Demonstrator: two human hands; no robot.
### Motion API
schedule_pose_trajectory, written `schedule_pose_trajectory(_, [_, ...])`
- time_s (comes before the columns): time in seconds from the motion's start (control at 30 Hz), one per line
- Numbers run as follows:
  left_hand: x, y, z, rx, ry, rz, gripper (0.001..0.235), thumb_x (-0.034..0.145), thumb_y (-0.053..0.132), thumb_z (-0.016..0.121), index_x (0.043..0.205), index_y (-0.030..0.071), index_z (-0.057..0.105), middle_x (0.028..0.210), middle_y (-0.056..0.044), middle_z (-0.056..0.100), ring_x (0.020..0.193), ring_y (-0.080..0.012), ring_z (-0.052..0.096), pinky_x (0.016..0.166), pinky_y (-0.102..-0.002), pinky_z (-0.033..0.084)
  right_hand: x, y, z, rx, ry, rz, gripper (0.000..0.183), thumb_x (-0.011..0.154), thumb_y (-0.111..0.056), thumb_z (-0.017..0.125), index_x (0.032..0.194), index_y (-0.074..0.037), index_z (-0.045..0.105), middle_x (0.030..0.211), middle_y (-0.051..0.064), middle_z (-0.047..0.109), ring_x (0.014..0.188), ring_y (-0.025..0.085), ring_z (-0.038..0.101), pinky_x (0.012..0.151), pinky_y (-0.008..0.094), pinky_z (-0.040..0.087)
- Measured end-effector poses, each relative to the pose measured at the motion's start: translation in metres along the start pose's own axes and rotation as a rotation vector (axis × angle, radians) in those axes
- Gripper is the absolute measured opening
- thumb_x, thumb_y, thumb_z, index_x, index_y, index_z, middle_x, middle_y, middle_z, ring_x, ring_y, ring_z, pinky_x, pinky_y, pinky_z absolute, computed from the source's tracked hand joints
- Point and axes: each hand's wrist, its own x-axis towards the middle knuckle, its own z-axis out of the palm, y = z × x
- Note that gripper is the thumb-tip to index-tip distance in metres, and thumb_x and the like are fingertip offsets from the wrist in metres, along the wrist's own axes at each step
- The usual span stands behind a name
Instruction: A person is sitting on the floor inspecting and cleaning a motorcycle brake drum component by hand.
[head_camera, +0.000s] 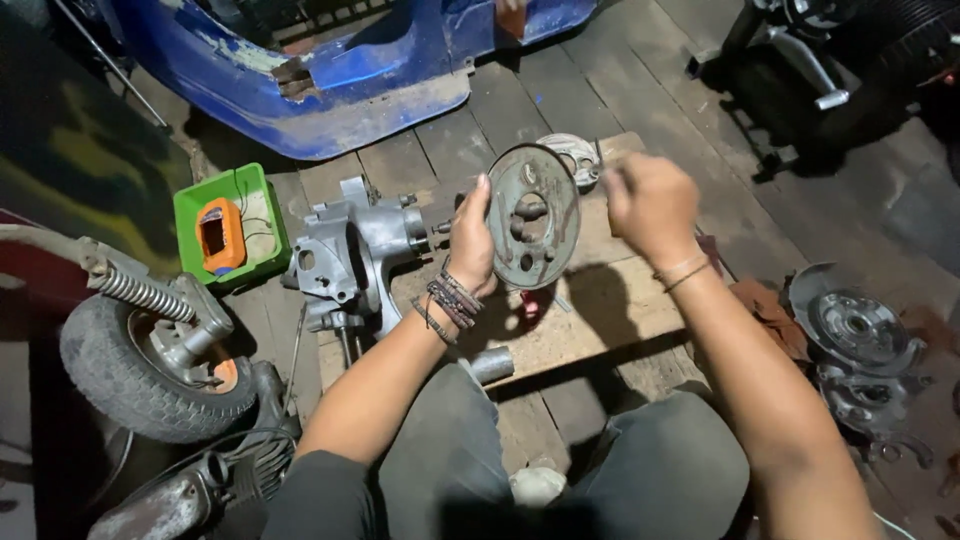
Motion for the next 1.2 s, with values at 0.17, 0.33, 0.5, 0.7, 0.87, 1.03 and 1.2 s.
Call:
schedule_pose_trajectory(0.17, [-0.006,0.0,0.005,-0.021,0.004,-0.016,0.044,0.101,0.045,0.062,0.115,0.004,0.068,0.103,-0.022,0.075,0.079,-0.0267,0.076,0.07,-0.043,0.064,-0.008,-0.023,-0.003,0.26,-0.135,-0.013,0.021,0.096,-0.029,0.074,0.092,-0.008,0.075,0.079,0.017,0.073,0.084,0.042,0.072,0.075,0.048,0.056])
schedule_pose_trajectory(0.33, [-0.012,0.009,0.01,-0.006,-0.037,-0.004,0.043,0.101,0.045,0.061,0.111,0.004,0.069,0.097,-0.022,0.076,0.075,-0.0273,0.077,0.066,-0.04,0.065,-0.007,-0.008,0.004,0.229,-0.137,-0.013,0.023,0.095,-0.03,0.075,0.096,-0.007,0.076,0.081,0.017,0.073,0.083,0.041,0.072,0.077,0.049,0.055])
schedule_pose_trajectory(0.5, [-0.011,0.011,0.008,-0.021,-0.02,0.02,0.044,0.101,0.042,0.061,0.113,0.001,0.069,0.097,-0.026,0.075,0.075,-0.0311,0.076,0.069,-0.045,0.065,-0.009,-0.023,-0.005,0.37,-0.127,0.053,0.029,0.1,-0.031,0.073,0.083,-0.008,0.071,0.071,0.017,0.069,0.078,0.042,0.071,0.069,0.047,0.053])
schedule_pose_trajectory(0.7, [-0.012,-0.001,0.006,0.131,-0.019,0.114,0.052,0.104,0.043,0.06,0.134,0.001,0.063,0.135,-0.023,0.063,0.12,-0.0289,0.064,0.103,-0.047,0.053,-0.009,-0.009,-0.003,0.221,-0.064,0.047,0.023,0.103,-0.032,0.07,0.094,-0.011,0.072,0.082,0.01,0.072,0.086,0.036,0.072,0.077,0.041,0.056])
schedule_pose_trajectory(0.87, [0.003,-0.011,-0.009,0.105,0.003,0.096,0.053,0.105,0.041,0.059,0.136,-0.002,0.06,0.132,-0.021,0.063,0.117,-0.0279,0.064,0.105,-0.049,0.051,-0.013,-0.019,0.004,0.326,-0.125,0.029,0.021,0.097,-0.03,0.073,0.09,-0.01,0.071,0.08,0.016,0.071,0.087,0.04,0.071,0.078,0.046,0.055])
schedule_pose_trajectory(1.03, [-0.031,0.011,0.02,0.081,0.0,0.055,0.047,0.103,0.041,0.06,0.128,0.002,0.067,0.122,-0.017,0.07,0.112,-0.0245,0.067,0.101,-0.044,0.054,-0.015,-0.017,0.004,0.331,-0.317,-0.027,0.023,0.093,-0.026,0.071,0.098,-0.005,0.077,0.089,0.022,0.076,0.093,0.044,0.073,0.083,0.052,0.057])
schedule_pose_trajectory(1.2, [-0.006,-0.01,-0.004,0.145,0.0,0.123,0.051,0.105,0.041,0.06,0.133,0.0,0.063,0.133,-0.018,0.064,0.127,-0.0254,0.058,0.11,-0.047,0.046,-0.013,-0.003,-0.002,0.291,-0.096,0.095,0.024,0.1,-0.03,0.074,0.09,-0.008,0.072,0.077,0.016,0.07,0.088,0.043,0.07,0.075,0.047,0.055])
